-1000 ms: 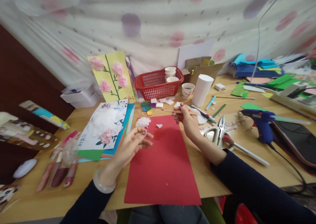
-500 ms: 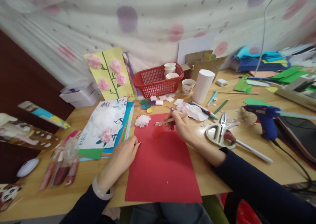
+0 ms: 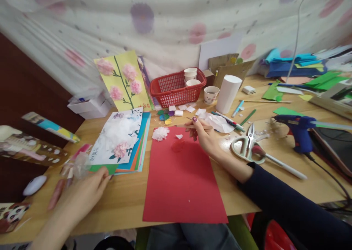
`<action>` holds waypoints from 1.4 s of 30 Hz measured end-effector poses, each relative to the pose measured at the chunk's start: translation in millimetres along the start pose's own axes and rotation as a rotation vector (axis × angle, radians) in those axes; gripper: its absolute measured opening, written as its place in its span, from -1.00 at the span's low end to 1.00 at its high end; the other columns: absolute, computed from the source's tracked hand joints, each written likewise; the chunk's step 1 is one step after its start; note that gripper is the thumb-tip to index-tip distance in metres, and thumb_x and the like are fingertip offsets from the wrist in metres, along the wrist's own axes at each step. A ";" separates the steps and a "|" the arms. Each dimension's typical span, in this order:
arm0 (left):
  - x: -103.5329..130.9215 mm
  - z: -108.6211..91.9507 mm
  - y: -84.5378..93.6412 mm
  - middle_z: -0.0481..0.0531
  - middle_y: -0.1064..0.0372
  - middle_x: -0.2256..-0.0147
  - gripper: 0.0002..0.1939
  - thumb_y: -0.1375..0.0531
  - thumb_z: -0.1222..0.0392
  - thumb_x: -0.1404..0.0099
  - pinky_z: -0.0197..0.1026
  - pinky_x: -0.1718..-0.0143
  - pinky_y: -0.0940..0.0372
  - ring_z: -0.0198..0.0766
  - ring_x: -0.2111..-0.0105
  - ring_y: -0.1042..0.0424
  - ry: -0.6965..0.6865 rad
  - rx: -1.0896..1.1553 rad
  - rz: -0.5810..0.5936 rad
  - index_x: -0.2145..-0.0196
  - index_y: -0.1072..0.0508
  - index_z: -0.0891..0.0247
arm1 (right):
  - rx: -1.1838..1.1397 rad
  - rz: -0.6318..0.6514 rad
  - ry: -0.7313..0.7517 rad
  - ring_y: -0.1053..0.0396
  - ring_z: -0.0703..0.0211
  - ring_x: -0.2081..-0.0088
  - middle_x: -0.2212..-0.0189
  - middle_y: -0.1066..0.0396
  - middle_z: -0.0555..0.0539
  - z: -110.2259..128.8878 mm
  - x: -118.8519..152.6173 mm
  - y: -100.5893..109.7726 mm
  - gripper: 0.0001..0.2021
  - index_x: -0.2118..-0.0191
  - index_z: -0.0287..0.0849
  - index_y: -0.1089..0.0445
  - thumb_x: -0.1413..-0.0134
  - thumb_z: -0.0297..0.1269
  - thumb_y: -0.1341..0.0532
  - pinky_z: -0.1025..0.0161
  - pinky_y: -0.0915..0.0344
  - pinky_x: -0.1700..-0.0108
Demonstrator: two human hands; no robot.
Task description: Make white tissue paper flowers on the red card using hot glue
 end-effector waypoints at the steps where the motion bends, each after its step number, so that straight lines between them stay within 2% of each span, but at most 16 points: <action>1: 1.7 2.7 5.5 0.04 -0.41 0.58 -0.81 -0.09 0.02 -0.15 -0.13 0.45 -0.22 -0.03 0.54 -0.41 0.030 0.065 -0.029 0.51 -0.39 0.11 | 0.031 -0.005 0.023 -0.29 0.32 0.51 0.43 -0.43 -0.04 0.6 -0.2 1.0 -0.63 0.28 -0.19 -0.45 -0.24 0.01 -0.07 0.38 -0.21 0.52; 3: 4.9 2.2 6.6 0.08 -0.50 0.48 -0.75 -0.12 -0.06 -0.13 -0.10 0.38 -0.31 -0.03 0.45 -0.47 0.111 0.332 -0.041 0.41 -0.46 0.14 | 0.062 0.001 0.053 -0.31 0.30 0.43 0.33 -0.43 -0.05 0.4 -0.5 1.3 -0.72 0.19 -0.17 -0.44 -0.23 -0.08 -0.11 0.38 -0.24 0.48; 5: 7.7 -7.1 -2.5 0.09 -0.53 0.43 -0.66 -0.20 -0.12 -0.08 -0.10 0.34 -0.38 -0.06 0.41 -0.51 0.189 0.719 -0.021 0.35 -0.49 0.19 | 0.058 0.019 0.061 -0.33 0.27 0.38 0.27 -0.43 -0.06 -1.0 -0.2 -0.1 -0.73 0.12 -0.16 -0.43 -0.22 -0.12 -0.12 0.36 -0.27 0.45; 7: 10.0 -21.5 -15.6 0.13 -0.56 0.38 -0.61 -0.31 -0.09 -0.03 -0.10 0.29 -0.42 -0.08 0.37 -0.53 0.255 1.027 0.013 0.29 -0.51 0.25 | 0.050 0.051 0.070 -0.35 0.25 0.36 0.23 -0.44 -0.09 -0.6 1.4 -3.5 -0.70 0.05 -0.16 -0.41 -0.23 -0.11 -0.11 0.35 -0.29 0.45; 10: 11.5 -45.3 -28.1 0.18 -0.58 0.30 -0.56 -0.39 -0.01 0.01 -0.10 0.21 -0.44 -0.09 0.30 -0.56 0.273 1.307 0.065 0.21 -0.54 0.30 | 0.028 0.115 0.108 -0.37 0.24 0.35 0.17 -0.45 -0.11 5.9 6.8 -11.0 -0.66 -0.01 -0.13 -0.39 -0.26 -0.08 -0.08 0.33 -0.31 0.43; 13: 12.4 -60.2 -32.1 0.19 -0.58 0.26 -0.56 -0.40 0.02 0.01 -0.10 0.19 -0.45 -0.09 0.27 -0.57 0.265 1.449 0.106 0.20 -0.55 0.31 | 0.024 0.167 0.150 -0.39 0.24 0.34 0.14 -0.45 -0.12 13.3 13.5 -17.2 -0.65 -0.04 -0.09 -0.39 -0.28 -0.06 -0.06 0.31 -0.33 0.41; 16: 14.8 -58.1 -29.9 0.18 -0.59 0.34 -0.57 -0.42 0.01 0.06 -0.12 0.29 -0.47 -0.12 0.38 -0.57 0.302 1.455 0.058 0.28 -0.54 0.33 | 0.058 0.178 0.161 -0.40 0.22 0.34 0.14 -0.46 -0.11 14.1 16.8 -18.6 -0.65 -0.05 -0.07 -0.40 -0.29 -0.06 -0.06 0.28 -0.33 0.40; 20: 22.6 -44.3 -18.4 0.11 -0.55 0.49 -0.62 -0.41 -0.02 0.10 -0.18 0.43 -0.44 -0.19 0.53 -0.52 0.335 1.336 -0.076 0.41 -0.48 0.30 | 0.085 0.169 0.153 -0.40 0.20 0.33 0.17 -0.47 -0.10 11.0 15.8 -16.9 -0.66 -0.02 -0.06 -0.43 -0.29 -0.06 -0.06 0.28 -0.33 0.40; 25: 32.0 -42.7 2.9 -0.08 -0.35 0.69 -0.75 -0.33 0.05 -0.03 -0.25 0.47 -0.37 -0.28 0.60 -0.41 0.164 1.178 -0.170 0.58 -0.37 0.22 | 0.054 0.166 0.139 -0.37 0.20 0.36 0.21 -0.46 -0.11 10.8 14.3 -16.3 -0.65 0.00 -0.10 -0.44 -0.27 -0.06 -0.08 0.28 -0.32 0.42; 27: 35.7 -40.4 7.1 -0.12 -0.31 0.70 -0.75 -0.32 0.08 -0.04 -0.29 0.55 -0.30 -0.35 0.66 -0.32 0.119 1.143 -0.191 0.60 -0.35 0.21 | 0.050 0.156 0.124 -0.38 0.20 0.36 0.20 -0.46 -0.12 11.1 14.4 -15.6 -0.65 0.02 -0.12 -0.44 -0.26 -0.06 -0.08 0.27 -0.32 0.42; 31: 43.7 -26.6 7.5 -0.12 -0.31 0.60 -0.73 -0.36 0.07 0.01 -0.35 0.75 0.00 -0.47 0.74 -0.11 0.141 1.113 -0.214 0.60 -0.36 0.23 | 0.061 0.122 0.107 -0.37 0.21 0.36 0.21 -0.47 -0.11 12.9 14.4 -12.9 -0.68 0.08 -0.13 -0.44 -0.25 -0.07 -0.09 0.28 -0.31 0.41; 34: 50.2 -19.4 7.0 -0.13 -0.25 0.63 -0.67 -0.34 0.03 -0.05 -0.35 0.75 0.09 -0.48 0.74 -0.03 0.145 1.117 -0.219 0.62 -0.32 0.23 | 0.050 0.099 0.111 -0.36 0.23 0.39 0.24 -0.47 -0.11 14.4 13.6 -10.6 -0.69 0.10 -0.13 -0.44 -0.25 -0.07 -0.09 0.28 -0.30 0.43; 37: 54.8 -16.3 2.7 -0.16 -0.18 0.69 -0.65 -0.28 -0.01 -0.15 -0.33 0.69 0.09 -0.48 0.74 0.05 0.140 1.138 -0.200 0.61 -0.30 0.22 | 0.051 0.076 0.122 -0.36 0.23 0.40 0.24 -0.47 -0.10 14.0 13.0 -7.9 -0.71 0.13 -0.14 -0.44 -0.23 -0.08 -0.10 0.29 -0.29 0.45; 42: 56.2 -12.4 -2.0 -0.21 -0.04 0.75 -0.64 -0.28 -0.02 -0.18 -0.30 0.50 -0.11 -0.39 0.64 -0.11 0.118 1.204 -0.243 0.60 -0.29 0.20 | 0.040 0.063 0.117 -0.35 0.23 0.40 0.25 -0.46 -0.10 9.9 12.9 -6.1 -0.71 0.12 -0.15 -0.43 -0.21 -0.09 -0.11 0.29 -0.29 0.45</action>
Point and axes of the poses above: each hand's wrist, its own x-axis away from the middle knuckle, its own y-axis out of the back of the hand, z = x × y, the point moved 9 cm from there along -x, towards the middle knuckle
